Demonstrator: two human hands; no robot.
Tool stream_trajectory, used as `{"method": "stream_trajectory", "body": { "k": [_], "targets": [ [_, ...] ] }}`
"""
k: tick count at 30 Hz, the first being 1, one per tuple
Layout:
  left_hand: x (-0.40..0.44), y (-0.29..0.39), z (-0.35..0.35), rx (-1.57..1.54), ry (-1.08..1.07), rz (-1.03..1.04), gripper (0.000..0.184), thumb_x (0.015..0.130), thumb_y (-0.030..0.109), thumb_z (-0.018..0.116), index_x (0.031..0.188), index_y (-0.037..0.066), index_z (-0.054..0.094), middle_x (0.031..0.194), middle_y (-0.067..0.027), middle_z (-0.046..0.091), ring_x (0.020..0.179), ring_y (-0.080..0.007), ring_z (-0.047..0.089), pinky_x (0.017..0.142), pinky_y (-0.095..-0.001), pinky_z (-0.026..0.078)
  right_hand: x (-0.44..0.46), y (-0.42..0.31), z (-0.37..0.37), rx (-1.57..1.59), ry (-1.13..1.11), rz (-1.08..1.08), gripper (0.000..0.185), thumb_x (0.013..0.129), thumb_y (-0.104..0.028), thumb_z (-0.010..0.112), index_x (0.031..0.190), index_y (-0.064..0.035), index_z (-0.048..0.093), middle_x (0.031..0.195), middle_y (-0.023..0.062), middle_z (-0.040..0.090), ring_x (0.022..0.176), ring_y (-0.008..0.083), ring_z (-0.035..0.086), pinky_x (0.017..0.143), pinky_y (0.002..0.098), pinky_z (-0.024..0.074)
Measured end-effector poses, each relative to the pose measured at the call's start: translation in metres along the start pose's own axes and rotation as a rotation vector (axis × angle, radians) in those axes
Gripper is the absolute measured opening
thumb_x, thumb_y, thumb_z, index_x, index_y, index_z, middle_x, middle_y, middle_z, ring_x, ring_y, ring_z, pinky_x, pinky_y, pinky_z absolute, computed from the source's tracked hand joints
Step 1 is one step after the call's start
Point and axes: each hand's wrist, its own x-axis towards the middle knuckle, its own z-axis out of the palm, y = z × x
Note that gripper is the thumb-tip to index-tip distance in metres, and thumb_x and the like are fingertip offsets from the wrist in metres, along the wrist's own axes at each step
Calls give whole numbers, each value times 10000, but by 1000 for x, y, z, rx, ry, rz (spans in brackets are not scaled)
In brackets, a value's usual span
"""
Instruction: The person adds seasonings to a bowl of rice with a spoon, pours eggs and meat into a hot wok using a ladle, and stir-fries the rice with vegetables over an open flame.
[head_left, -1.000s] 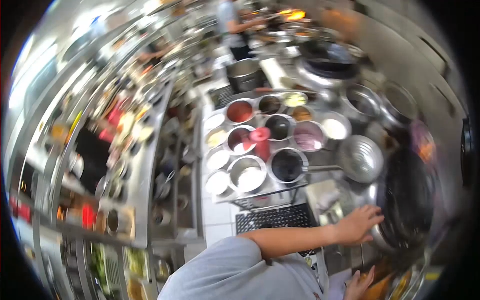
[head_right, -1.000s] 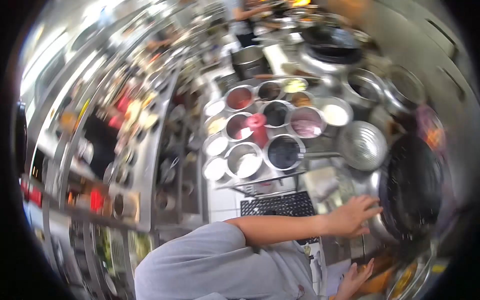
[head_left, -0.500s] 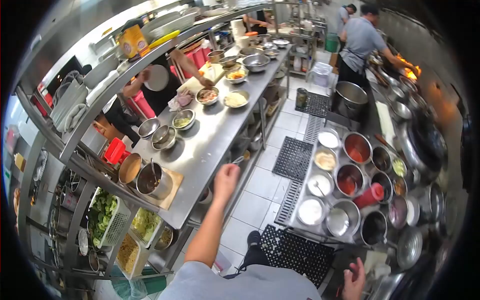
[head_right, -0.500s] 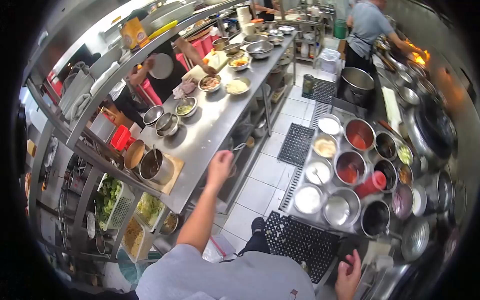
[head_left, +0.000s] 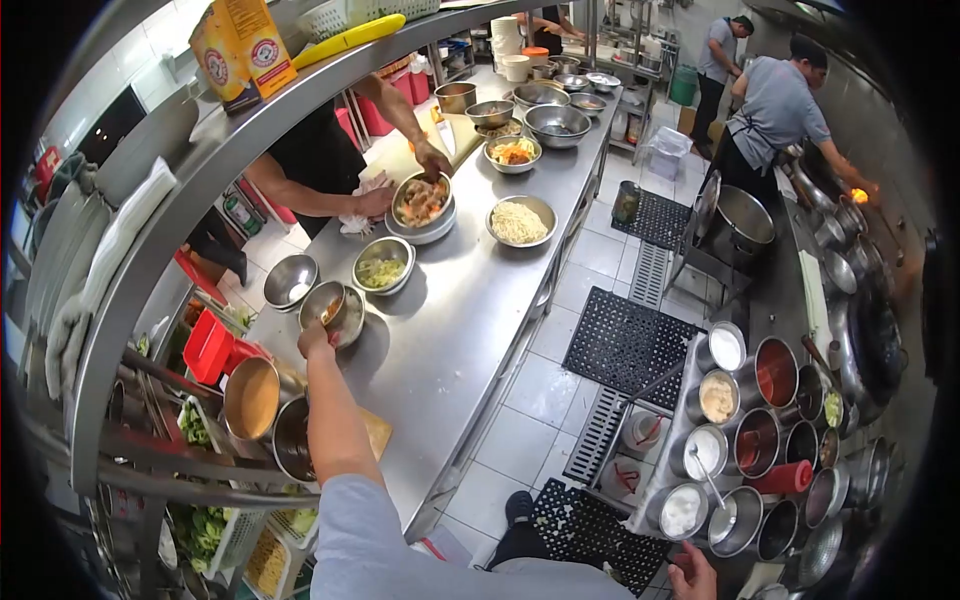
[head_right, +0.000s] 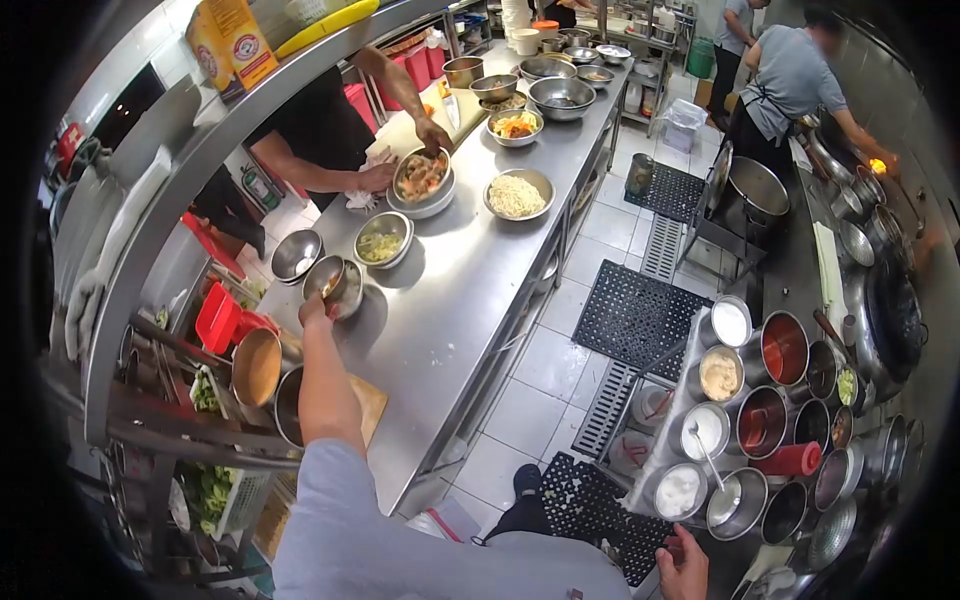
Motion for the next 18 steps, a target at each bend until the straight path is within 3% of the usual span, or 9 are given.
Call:
{"method": "stream_trajectory", "body": {
  "k": [5, 7, 9, 12, 13, 14, 15, 17, 18],
  "targets": [
    [-9, 23, 20, 145, 40, 206, 174, 771, 87, 586, 799, -82, 614, 695, -139, 626, 467, -224, 601, 391, -294, 504, 8, -16, 8, -10, 38, 42, 427, 886, -137, 613, 1282, -16, 510, 1053, 170, 654, 960, 233, 632, 837, 326, 482],
    [-7, 22, 42, 115, -68, 234, 191, 783, 106, 602, 797, -85, 604, 723, -151, 631, 494, -229, 614, 397, -289, 508, 9, -22, 11, -31, 43, 58, 429, 880, -143, 621, 1277, -18, 516, 1052, 171, 654, 968, 238, 630, 841, 332, 482],
    [-8, 13, 65, 80, -175, 260, 214, 794, 125, 618, 795, -88, 594, 752, -162, 636, 521, -234, 627, 402, -284, 512, 13, -19, 14, -144, 2, -35, 442, 919, -154, 542, 1329, -11, 459, 1011, 171, 655, 791, 195, 636, 729, 293, 502],
    [-22, 1, 91, -46, -240, 139, 293, 818, 192, 660, 861, -83, 568, 863, -179, 631, 715, -267, 664, 530, -300, 558, 18, -18, 21, 20, 78, -81, 462, 831, -28, 578, 1282, 5, 486, 1005, 146, 617, 832, 166, 595, 756, 295, 496],
    [-34, -11, 86, -189, -317, 49, 311, 833, 217, 664, 915, -63, 556, 904, -173, 619, 799, -280, 646, 630, -331, 559, 18, -29, 20, 73, 119, 9, 365, 837, -48, 584, 1194, 19, 546, 956, 143, 622, 876, 200, 606, 786, 308, 482],
    [-48, -32, 79, -316, -401, -58, 334, 848, 242, 669, 968, -44, 545, 946, -167, 606, 883, -293, 628, 730, -361, 559, 22, -15, 26, 125, 240, -90, 308, 839, -3, 564, 1145, 35, 562, 823, 69, 630, 758, 112, 596, 679, 251, 485],
    [-16, -75, 57, -432, -700, -145, 372, 856, 250, 667, 1073, -19, 528, 1011, -161, 591, 994, -299, 586, 908, -418, 488, 26, -12, 25, 136, 293, -71, 283, 857, -19, 558, 1133, 39, 575, 870, 80, 636, 767, 124, 598, 688, 265, 487],
    [10, -125, 30, -540, -709, -30, 385, 892, 279, 609, 1133, -12, 538, 1060, -156, 601, 1048, -278, 574, 966, -430, 454, 31, -12, 15, 172, 487, -42, 291, 839, -40, 585, 1117, 45, 588, 903, 123, 645, 764, 153, 617, 709, 285, 496],
    [10, -108, 22, -634, -1002, -195, 403, 908, 272, 575, 1177, -25, 532, 1086, -176, 609, 1018, -282, 581, 947, -406, 476, 22, -12, -7, -87, 655, -6, 298, 827, -80, 603, 1108, 18, 597, 868, 134, 629, 702, 182, 615, 658, 296, 483]
  ]
}}
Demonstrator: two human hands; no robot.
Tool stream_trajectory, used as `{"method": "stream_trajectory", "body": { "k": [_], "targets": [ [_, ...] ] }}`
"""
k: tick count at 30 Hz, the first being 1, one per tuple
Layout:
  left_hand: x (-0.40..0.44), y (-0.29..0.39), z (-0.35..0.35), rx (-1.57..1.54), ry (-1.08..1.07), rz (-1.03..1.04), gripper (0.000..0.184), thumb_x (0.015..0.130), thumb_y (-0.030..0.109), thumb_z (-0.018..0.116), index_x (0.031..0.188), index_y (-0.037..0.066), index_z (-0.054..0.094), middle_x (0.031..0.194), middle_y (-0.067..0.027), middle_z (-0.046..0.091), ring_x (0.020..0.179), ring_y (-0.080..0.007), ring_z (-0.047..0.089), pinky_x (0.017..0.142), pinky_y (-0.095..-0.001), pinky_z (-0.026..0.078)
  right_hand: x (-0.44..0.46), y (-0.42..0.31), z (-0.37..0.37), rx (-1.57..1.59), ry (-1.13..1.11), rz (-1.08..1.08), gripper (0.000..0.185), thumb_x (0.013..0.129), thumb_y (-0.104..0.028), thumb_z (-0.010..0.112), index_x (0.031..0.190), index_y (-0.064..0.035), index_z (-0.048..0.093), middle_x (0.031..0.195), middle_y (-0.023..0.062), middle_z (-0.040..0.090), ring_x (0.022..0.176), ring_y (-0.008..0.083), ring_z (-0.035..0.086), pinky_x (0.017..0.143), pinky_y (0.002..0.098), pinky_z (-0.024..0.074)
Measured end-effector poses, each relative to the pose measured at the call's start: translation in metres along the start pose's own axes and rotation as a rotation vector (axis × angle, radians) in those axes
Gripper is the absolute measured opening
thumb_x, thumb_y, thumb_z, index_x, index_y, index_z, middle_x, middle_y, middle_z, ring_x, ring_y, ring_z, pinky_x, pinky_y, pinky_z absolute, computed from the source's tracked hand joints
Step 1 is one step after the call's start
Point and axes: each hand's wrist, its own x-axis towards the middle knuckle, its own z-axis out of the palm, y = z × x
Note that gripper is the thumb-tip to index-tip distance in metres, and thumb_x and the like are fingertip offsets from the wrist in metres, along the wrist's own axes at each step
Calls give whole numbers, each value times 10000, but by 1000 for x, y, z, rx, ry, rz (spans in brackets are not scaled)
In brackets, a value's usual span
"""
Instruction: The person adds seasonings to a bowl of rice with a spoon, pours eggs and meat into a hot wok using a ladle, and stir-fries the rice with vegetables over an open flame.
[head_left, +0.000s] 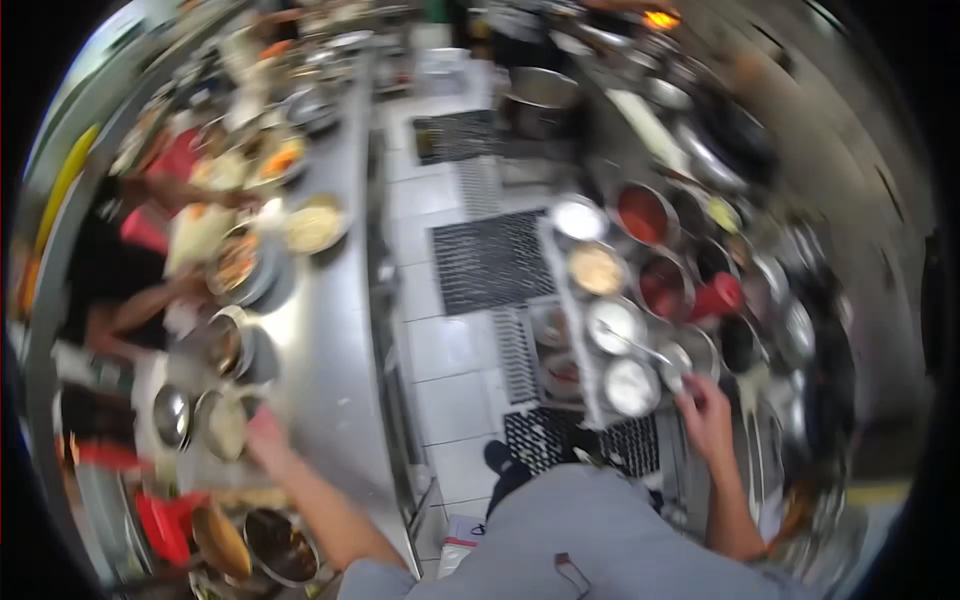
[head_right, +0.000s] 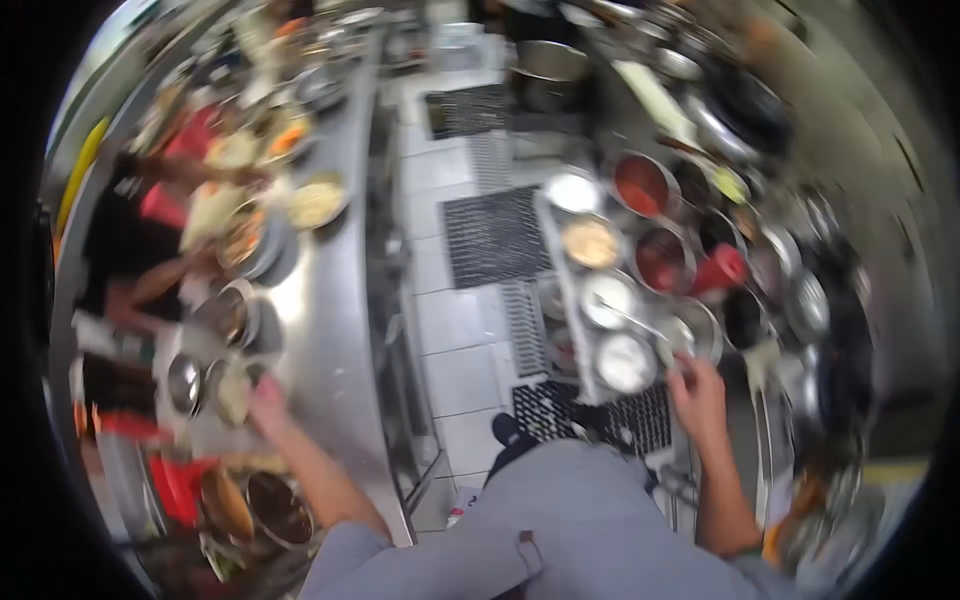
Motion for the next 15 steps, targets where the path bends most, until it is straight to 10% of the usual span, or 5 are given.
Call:
{"method": "stream_trajectory", "body": {
  "k": [2, 5, 8, 12, 15],
  "targets": [
    [14, 27, -41, 1582, 135, 689, 438, 914, 222, 556, 1217, -89, 502, 1154, -225, 593, 1043, -281, 586, 893, -312, 511, 13, 2, -16, 24, 148, 75, 274, 828, -118, 617, 1075, -1, 613, 859, 144, 613, 704, 214, 619, 633, 313, 481],
    [12, 44, -39, 2203, 492, 508, 380, 877, 131, 561, 1124, -157, 525, 1038, -240, 622, 852, -288, 632, 780, -307, 560, 32, 37, -15, 11, 251, 79, 281, 830, -136, 630, 1077, -2, 619, 945, 164, 632, 752, 215, 637, 655, 304, 497],
    [53, 48, -103, 879, 811, 461, 323, 844, 34, 484, 1055, -209, 513, 1009, -248, 609, 832, -324, 626, 715, -322, 578, 49, 46, 0, -7, 78, 80, 354, 806, -239, 676, 1080, -19, 629, 968, 178, 656, 836, 287, 652, 741, 357, 512],
    [-51, -10, 55, 410, 940, 423, 303, 817, -4, 440, 1048, -191, 498, 1049, -226, 571, 822, -276, 612, 663, -308, 577, 68, 48, 36, -216, -112, 131, 381, 772, -301, 701, 1028, -25, 642, 901, 182, 670, 874, 343, 641, 801, 414, 497],
    [-62, -21, -1, 411, 679, 350, 273, 815, -1, 477, 1051, -133, 512, 1016, -181, 583, 770, -230, 606, 630, -281, 565, 76, 59, 48, -273, -130, 62, 302, 764, -249, 700, 962, -26, 656, 875, 190, 667, 846, 330, 650, 765, 418, 500]
  ]
}}
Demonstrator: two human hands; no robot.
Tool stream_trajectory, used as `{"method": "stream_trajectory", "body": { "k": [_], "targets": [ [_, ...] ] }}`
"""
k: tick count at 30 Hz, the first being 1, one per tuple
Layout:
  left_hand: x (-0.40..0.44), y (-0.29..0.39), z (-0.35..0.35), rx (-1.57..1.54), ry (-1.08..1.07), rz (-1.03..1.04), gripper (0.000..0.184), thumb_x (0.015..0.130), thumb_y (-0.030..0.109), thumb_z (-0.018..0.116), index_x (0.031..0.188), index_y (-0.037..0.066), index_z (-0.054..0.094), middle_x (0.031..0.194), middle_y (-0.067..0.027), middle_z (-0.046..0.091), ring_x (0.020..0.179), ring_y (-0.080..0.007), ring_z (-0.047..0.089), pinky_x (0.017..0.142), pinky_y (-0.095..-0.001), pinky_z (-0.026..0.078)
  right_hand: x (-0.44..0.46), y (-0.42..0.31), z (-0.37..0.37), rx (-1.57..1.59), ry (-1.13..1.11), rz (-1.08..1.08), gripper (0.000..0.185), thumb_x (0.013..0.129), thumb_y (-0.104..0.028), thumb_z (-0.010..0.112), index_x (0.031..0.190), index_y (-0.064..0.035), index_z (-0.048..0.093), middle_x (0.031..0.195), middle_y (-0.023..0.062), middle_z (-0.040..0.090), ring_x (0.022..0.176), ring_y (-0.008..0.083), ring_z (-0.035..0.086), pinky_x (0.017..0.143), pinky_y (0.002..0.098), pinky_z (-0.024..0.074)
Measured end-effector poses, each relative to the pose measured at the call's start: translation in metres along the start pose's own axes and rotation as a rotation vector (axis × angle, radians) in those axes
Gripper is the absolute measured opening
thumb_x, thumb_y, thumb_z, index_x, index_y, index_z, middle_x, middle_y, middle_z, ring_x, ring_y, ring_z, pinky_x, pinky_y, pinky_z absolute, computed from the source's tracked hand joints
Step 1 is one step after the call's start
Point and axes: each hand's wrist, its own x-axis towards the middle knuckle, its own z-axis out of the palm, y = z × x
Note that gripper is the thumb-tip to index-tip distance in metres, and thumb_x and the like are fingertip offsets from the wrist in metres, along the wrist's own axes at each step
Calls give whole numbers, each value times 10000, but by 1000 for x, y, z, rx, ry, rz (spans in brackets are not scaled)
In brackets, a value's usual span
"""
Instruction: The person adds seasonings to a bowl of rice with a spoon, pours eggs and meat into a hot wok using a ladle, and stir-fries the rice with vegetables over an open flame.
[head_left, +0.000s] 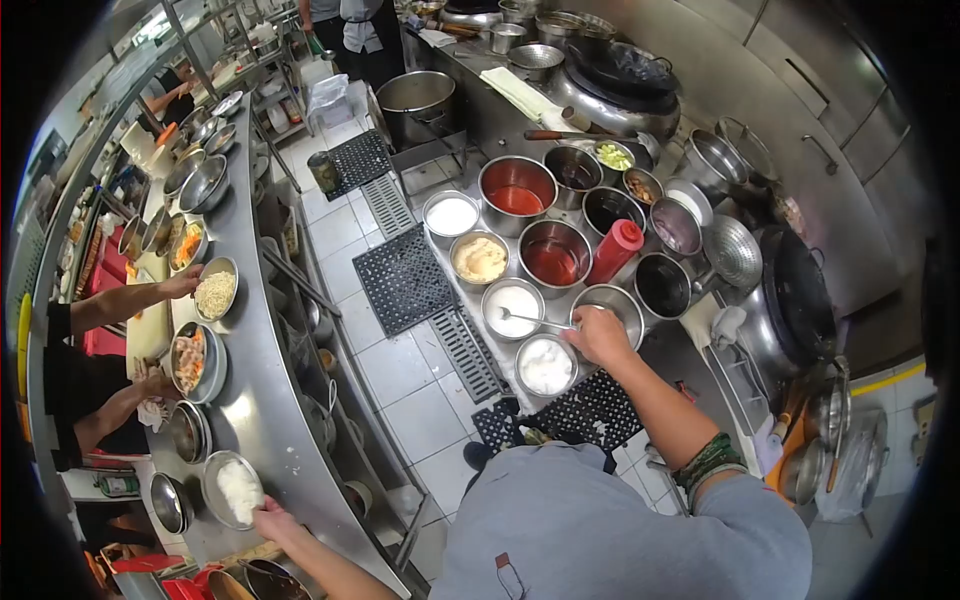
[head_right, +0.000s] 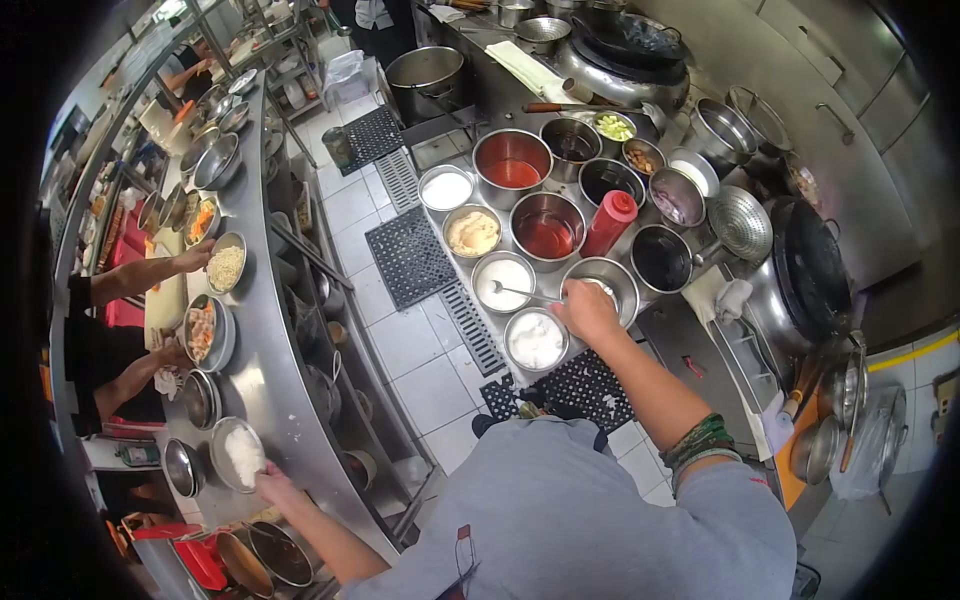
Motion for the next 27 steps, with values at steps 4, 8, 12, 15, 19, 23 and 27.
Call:
{"method": "stream_trajectory", "body": {
  "k": [4, 8, 12, 15, 19, 23, 27],
  "targets": [
    [-135, 21, 3, 299, -181, -181, 198, 826, 18, 521, 1010, -54, 535, 964, -120, 587, 730, -181, 599, 596, -254, 550, 10, 3, -1, 228, -19, 25, 219, 765, -188, 689, 906, -23, 661, 839, 182, 664, 780, 327, 654, 710, 416, 504],
    [-278, 42, 37, 364, -340, -256, 178, 845, 38, 536, 1016, -10, 530, 917, -101, 596, 675, -151, 598, 549, -226, 541, 16, -9, -31, 456, 312, -180, 110, 789, -100, 659, 859, -16, 649, 803, 164, 661, 692, 318, 646, 634, 374, 502],
    [-356, 42, 57, 490, -450, -334, 155, 851, 60, 569, 1000, 27, 539, 871, -73, 615, 652, -122, 597, 518, -209, 503, 52, -21, -49, 533, 429, -273, 79, 817, -84, 636, 856, -16, 646, 777, 141, 659, 668, 260, 649, 601, 326, 494],
    [-381, 32, 66, 527, -598, -378, 172, 856, 49, 563, 1026, 37, 538, 894, -72, 622, 667, -122, 601, 519, -220, 504, 95, -27, -26, 534, 460, -391, 89, 824, -113, 623, 848, -28, 633, 786, 149, 650, 709, 319, 638, 633, 384, 503],
    [-406, 30, 78, 555, -692, -369, 118, 869, 44, 549, 981, 12, 530, 872, -88, 629, 634, -129, 619, 483, -218, 530, 127, -34, 3, 374, 326, -516, 91, 825, -128, 598, 821, -40, 622, 753, 142, 637, 727, 337, 635, 635, 435, 500],
    [-411, 29, 78, 616, -724, -361, 118, 866, 54, 555, 972, 10, 529, 879, -95, 631, 640, -131, 621, 493, -223, 533, 143, -32, 18, 465, 255, -489, 94, 802, -129, 614, 807, -38, 639, 734, 162, 649, 686, 345, 639, 610, 406, 509],
    [-415, 26, 79, 633, -684, -369, 126, 869, 55, 554, 983, 8, 531, 886, -93, 631, 638, -124, 614, 496, -221, 528, 150, -20, 6, 682, 121, -224, 113, 784, -116, 614, 783, -10, 652, 696, 131, 667, 607, 240, 666, 582, 326, 521]
  ]
}}
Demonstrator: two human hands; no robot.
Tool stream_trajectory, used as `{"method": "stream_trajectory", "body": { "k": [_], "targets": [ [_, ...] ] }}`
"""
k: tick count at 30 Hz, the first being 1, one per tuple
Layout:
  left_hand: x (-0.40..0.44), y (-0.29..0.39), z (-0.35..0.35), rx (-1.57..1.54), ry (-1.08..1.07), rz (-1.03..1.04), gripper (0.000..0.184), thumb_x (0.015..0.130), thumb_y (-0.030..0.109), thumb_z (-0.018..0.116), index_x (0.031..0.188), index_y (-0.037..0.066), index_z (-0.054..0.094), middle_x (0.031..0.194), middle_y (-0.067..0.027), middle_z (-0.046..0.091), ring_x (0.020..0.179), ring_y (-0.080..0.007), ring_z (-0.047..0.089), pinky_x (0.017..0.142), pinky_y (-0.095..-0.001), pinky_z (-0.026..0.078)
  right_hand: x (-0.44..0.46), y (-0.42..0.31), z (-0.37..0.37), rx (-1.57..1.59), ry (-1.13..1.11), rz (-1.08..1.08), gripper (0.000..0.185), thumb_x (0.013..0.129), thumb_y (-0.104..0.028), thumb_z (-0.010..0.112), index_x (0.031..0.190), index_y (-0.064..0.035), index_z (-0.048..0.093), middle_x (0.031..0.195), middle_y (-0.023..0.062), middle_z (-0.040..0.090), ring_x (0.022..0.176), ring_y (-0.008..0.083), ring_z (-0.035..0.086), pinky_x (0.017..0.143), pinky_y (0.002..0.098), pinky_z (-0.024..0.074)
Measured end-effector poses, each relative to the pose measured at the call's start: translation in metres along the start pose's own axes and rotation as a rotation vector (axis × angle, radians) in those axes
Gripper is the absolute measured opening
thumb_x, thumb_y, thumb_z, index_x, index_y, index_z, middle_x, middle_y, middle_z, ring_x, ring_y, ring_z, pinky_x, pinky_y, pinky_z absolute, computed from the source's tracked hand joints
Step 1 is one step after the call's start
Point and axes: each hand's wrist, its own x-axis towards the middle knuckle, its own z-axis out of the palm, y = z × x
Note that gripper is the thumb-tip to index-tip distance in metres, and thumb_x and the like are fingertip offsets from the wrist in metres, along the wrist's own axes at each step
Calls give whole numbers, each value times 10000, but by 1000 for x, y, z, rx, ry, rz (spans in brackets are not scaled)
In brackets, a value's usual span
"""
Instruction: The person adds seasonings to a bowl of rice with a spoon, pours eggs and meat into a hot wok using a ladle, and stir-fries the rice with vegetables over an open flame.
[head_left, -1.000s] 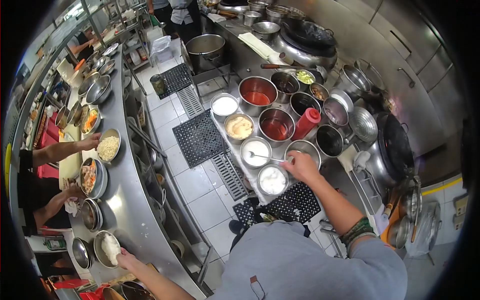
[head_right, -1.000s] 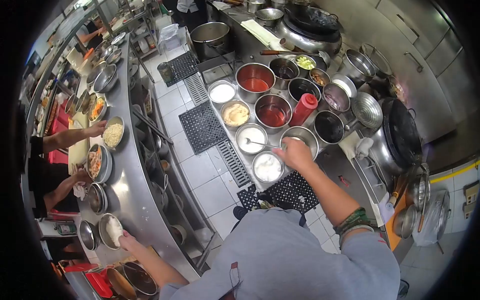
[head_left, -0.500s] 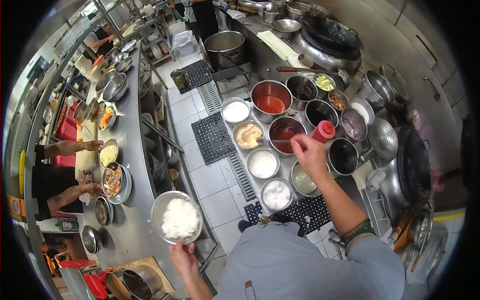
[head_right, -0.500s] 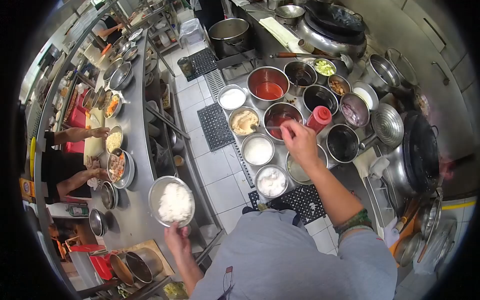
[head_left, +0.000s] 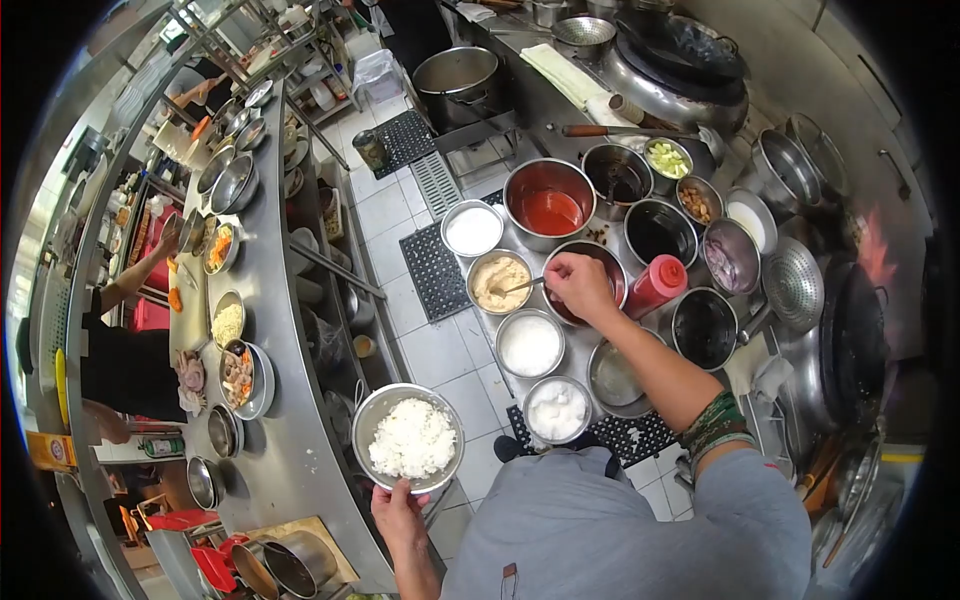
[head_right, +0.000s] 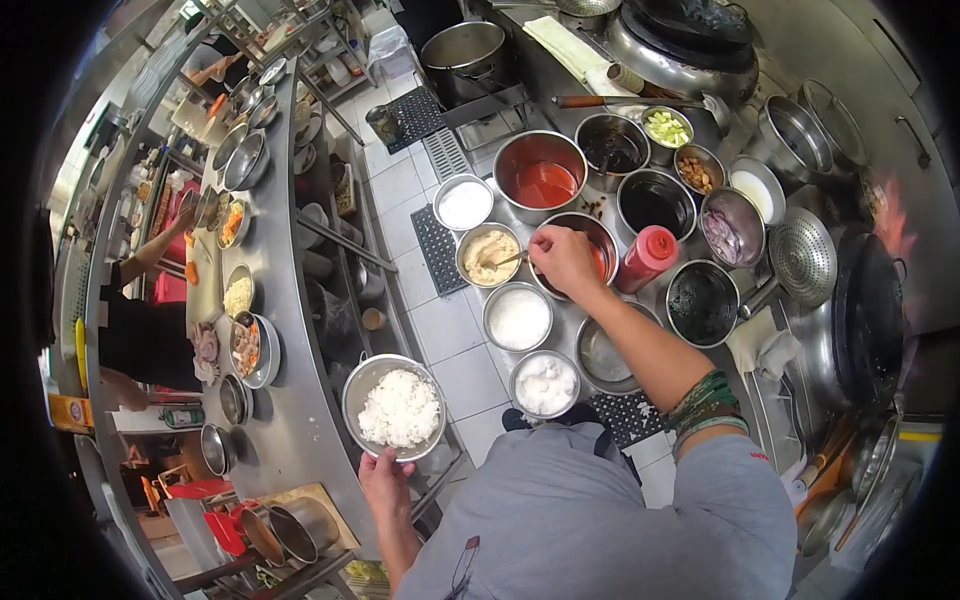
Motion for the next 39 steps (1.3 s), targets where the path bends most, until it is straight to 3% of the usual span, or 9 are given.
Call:
{"method": "stream_trajectory", "body": {
  "k": [4, 12, 20, 23, 28, 30, 32, 34, 39],
  "targets": [
    [6, -2, 5, 25, 11, 1, 132, 872, 57, 552, 995, 11, 536, 878, -84, 631, 632, -117, 608, 508, -217, 526, 2, 12, -10, 185, -23, 176, 99, 772, -82, 614, 766, 9, 652, 650, 61, 666, 537, 112, 647, 522, 261, 517],
    [29, -5, 26, 45, -36, 2, 124, 870, 64, 563, 979, 9, 545, 866, -74, 626, 632, -120, 606, 521, -224, 531, -10, 10, -33, 334, -4, 240, 68, 795, -45, 624, 819, 17, 638, 711, 67, 658, 548, 106, 624, 491, 226, 507],
    [64, -14, 67, 161, -172, 43, 101, 858, 77, 584, 867, -13, 539, 779, -79, 570, 600, -138, 581, 542, -264, 547, -56, -62, -54, 642, -92, 276, 92, 849, -81, 624, 846, 11, 628, 716, 62, 660, 556, 90, 610, 511, 215, 484],
    [59, -14, 70, 128, -226, 34, 103, 863, 81, 584, 840, -1, 525, 761, -69, 568, 585, -132, 581, 538, -255, 546, -76, -71, -51, 142, 74, -48, 87, 822, -72, 634, 824, 15, 644, 660, 75, 653, 574, 105, 624, 528, 249, 476],
    [42, -9, 56, 109, -258, 34, 99, 868, 79, 583, 856, -1, 525, 761, -67, 574, 589, -127, 583, 533, -248, 548, -107, -41, -46, -50, 109, -32, 78, 799, -75, 639, 834, -6, 648, 685, 96, 651, 614, 143, 641, 575, 280, 492],
    [40, -10, 47, 112, -266, 37, 97, 870, 77, 582, 861, -1, 525, 765, -69, 577, 591, -129, 584, 531, -248, 549, -117, -19, -31, -183, 117, -165, 87, 803, -87, 638, 828, -4, 646, 696, 101, 655, 626, 149, 646, 583, 283, 497],
    [41, -12, 38, 129, -249, 22, 91, 872, 76, 581, 869, 1, 528, 776, -71, 585, 589, -130, 585, 532, -248, 547, -126, -10, -21, -167, 123, -116, 102, 806, -99, 643, 824, 1, 645, 699, 105, 659, 615, 155, 649, 575, 285, 499],
    [37, -12, 32, 123, -247, 21, 90, 872, 74, 581, 868, 3, 527, 783, -73, 590, 596, -130, 586, 533, -246, 543, -134, -8, -17, 23, 50, 142, 90, 802, -66, 645, 781, 21, 637, 664, 70, 653, 578, 113, 635, 541, 253, 498],
    [40, -22, 15, 127, -222, 10, 87, 872, 74, 582, 863, 8, 525, 787, -72, 592, 610, -122, 585, 533, -245, 540, -140, 16, -16, 294, 124, 313, 70, 832, -38, 603, 831, 29, 625, 703, 70, 653, 572, 109, 626, 513, 220, 500]
  ]
}}
